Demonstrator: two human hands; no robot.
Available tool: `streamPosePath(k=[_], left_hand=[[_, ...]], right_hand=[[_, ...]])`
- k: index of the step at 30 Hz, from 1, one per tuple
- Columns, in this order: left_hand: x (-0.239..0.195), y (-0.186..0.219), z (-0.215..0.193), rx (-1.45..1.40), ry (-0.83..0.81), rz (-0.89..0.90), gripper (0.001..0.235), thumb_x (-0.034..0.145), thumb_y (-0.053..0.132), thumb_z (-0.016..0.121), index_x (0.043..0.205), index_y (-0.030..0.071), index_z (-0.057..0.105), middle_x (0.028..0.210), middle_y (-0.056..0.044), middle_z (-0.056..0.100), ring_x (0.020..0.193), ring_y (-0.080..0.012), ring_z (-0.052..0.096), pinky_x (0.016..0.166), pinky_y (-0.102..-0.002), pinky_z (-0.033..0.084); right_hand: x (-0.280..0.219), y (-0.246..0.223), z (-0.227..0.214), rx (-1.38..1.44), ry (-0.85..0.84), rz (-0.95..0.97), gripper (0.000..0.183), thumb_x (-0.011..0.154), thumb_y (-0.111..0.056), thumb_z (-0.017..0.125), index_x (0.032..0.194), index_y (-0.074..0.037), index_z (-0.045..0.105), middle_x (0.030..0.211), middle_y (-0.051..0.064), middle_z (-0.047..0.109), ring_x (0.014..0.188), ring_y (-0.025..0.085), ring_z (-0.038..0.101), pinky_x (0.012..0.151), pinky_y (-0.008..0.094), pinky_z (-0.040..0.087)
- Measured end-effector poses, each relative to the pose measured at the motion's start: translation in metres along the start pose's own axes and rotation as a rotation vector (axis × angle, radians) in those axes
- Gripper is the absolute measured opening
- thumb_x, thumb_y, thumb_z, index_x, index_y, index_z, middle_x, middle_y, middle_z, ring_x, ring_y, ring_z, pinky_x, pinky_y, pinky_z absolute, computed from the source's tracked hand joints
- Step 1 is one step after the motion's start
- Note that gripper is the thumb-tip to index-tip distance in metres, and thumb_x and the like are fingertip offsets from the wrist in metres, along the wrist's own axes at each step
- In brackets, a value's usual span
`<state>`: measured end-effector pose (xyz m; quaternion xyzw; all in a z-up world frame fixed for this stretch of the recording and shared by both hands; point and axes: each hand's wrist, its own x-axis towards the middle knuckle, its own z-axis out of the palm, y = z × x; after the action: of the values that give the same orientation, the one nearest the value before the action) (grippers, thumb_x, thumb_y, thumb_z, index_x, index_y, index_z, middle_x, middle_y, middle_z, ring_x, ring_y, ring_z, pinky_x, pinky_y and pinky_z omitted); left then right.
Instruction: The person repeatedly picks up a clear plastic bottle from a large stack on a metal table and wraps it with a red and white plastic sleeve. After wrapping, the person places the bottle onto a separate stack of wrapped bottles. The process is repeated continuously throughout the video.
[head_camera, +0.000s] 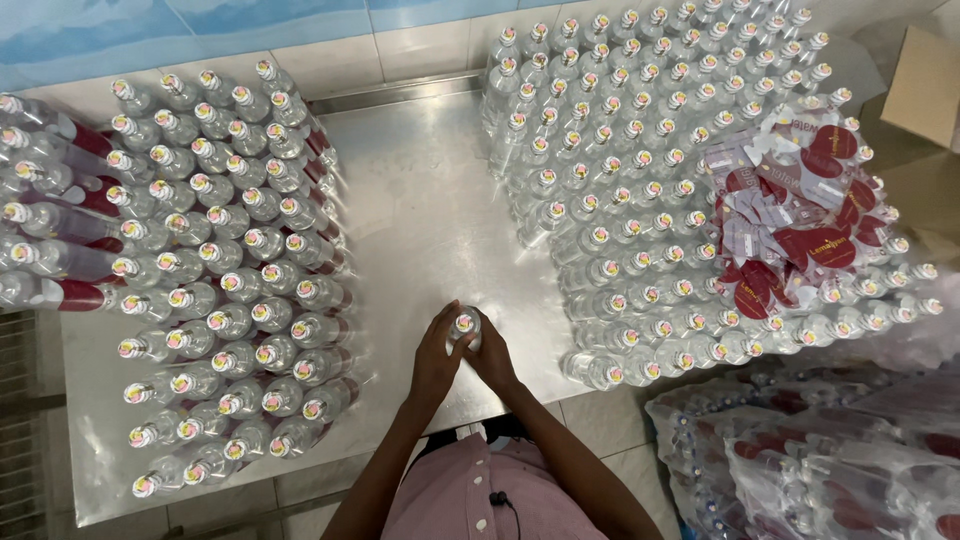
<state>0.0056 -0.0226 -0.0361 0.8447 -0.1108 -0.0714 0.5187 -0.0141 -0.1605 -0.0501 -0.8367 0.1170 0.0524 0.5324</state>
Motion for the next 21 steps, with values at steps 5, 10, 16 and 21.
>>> streamPosePath(k=[5, 10, 16, 21], left_hand=[[0.001, 0.004, -0.002, 0.036, 0.003, 0.005, 0.052, 0.107, 0.040, 0.070, 0.149, 0.011, 0.061, 0.158, -0.010, 0.060, 0.151, -0.0295, 0.055, 0.126, -0.043, 0.046], [0.006, 0.002, 0.002, 0.195, 0.034, 0.073, 0.054, 0.106, 0.048, 0.069, 0.144, 0.011, 0.062, 0.156, -0.010, 0.060, 0.150, -0.0305, 0.055, 0.125, -0.043, 0.048], [0.060, -0.047, -0.016, 0.426, 0.043, 0.163, 0.058, 0.104, 0.064, 0.053, 0.136, 0.017, 0.064, 0.137, -0.003, 0.063, 0.131, -0.0288, 0.060, 0.104, -0.042, 0.053], [0.152, -0.039, -0.079, 0.486, 0.141, 0.403, 0.031, 0.096, 0.023, 0.076, 0.120, 0.007, 0.068, 0.136, -0.017, 0.064, 0.119, -0.0353, 0.063, 0.089, -0.039, 0.061]], right_hand=[[0.002, 0.000, -0.001, -0.008, -0.014, 0.011, 0.080, 0.092, -0.021, 0.086, 0.163, -0.010, 0.048, 0.153, 0.022, 0.064, 0.141, 0.044, 0.061, 0.121, 0.055, 0.051], [0.001, 0.000, -0.002, 0.004, -0.031, 0.027, 0.084, 0.093, -0.025, 0.086, 0.165, -0.008, 0.046, 0.160, 0.024, 0.059, 0.148, 0.043, 0.055, 0.125, 0.053, 0.047], [-0.014, -0.005, -0.025, 0.025, -0.022, -0.042, 0.104, 0.091, -0.031, 0.092, 0.172, -0.004, 0.032, 0.175, 0.026, 0.038, 0.161, 0.043, 0.037, 0.133, 0.051, 0.033], [-0.039, -0.023, -0.062, 0.004, -0.004, -0.101, 0.086, 0.099, -0.034, 0.078, 0.169, -0.009, 0.035, 0.175, 0.018, 0.038, 0.154, 0.040, 0.049, 0.125, 0.050, 0.048]])
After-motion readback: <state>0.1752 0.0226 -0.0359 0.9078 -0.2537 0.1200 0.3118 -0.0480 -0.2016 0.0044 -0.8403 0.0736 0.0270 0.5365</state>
